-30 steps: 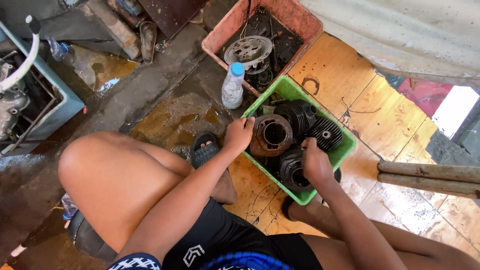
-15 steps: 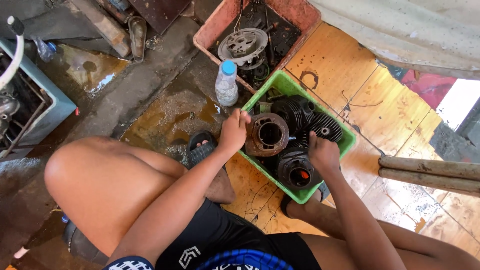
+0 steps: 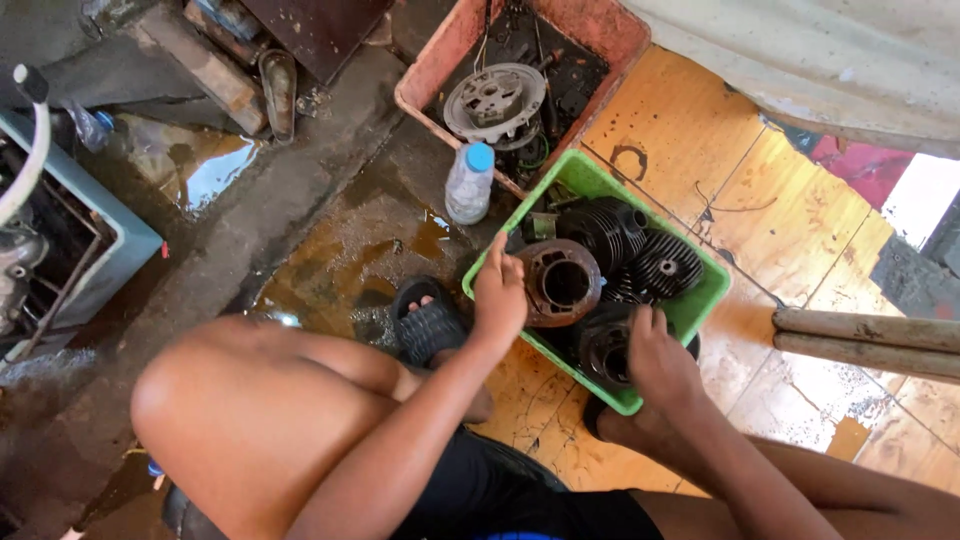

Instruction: The person pours liquid from a plastic bottle onto engine parts in a green bin and scrubs them with a brush. They handle various metal components, including a cylinder head and a circular part, cleaning them thoroughly.

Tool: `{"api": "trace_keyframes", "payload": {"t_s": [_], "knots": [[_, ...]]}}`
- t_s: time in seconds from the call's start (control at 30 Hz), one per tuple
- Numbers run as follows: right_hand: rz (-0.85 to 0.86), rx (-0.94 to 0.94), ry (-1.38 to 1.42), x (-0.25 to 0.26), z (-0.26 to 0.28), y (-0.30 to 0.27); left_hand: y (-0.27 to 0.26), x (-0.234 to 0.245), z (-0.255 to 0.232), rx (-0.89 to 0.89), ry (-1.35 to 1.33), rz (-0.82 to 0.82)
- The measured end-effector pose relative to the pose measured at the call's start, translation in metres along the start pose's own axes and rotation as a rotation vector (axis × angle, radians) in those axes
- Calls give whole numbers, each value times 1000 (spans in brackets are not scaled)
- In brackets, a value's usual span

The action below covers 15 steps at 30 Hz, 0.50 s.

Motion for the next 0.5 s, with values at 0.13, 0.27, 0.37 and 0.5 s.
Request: {"api": "trace_keyframes", "payload": {"t_s": [0.13, 0.27, 0.37, 0.5], "knots": [[564, -279, 30, 106, 38, -4, -9, 2, -13, 269, -191, 128], [712, -262, -134, 74, 33, -12, -2, -5, 10, 355, -254, 144], [719, -341, -78, 61, 34, -19, 1, -3, 1, 349, -304, 154], [746, -373, -52, 37, 35, -18, -1, -5, 5, 366, -328, 68]]}}
Point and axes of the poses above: each hand's wrist, its own y-axis towards the middle knuckle, its own x-axis out of the back of the hand, z = x × y, the point moved 1 cm from there along y, towards the middle knuckle, and after that the axes turned 4 degrees about -z, right-handed, at the moved point
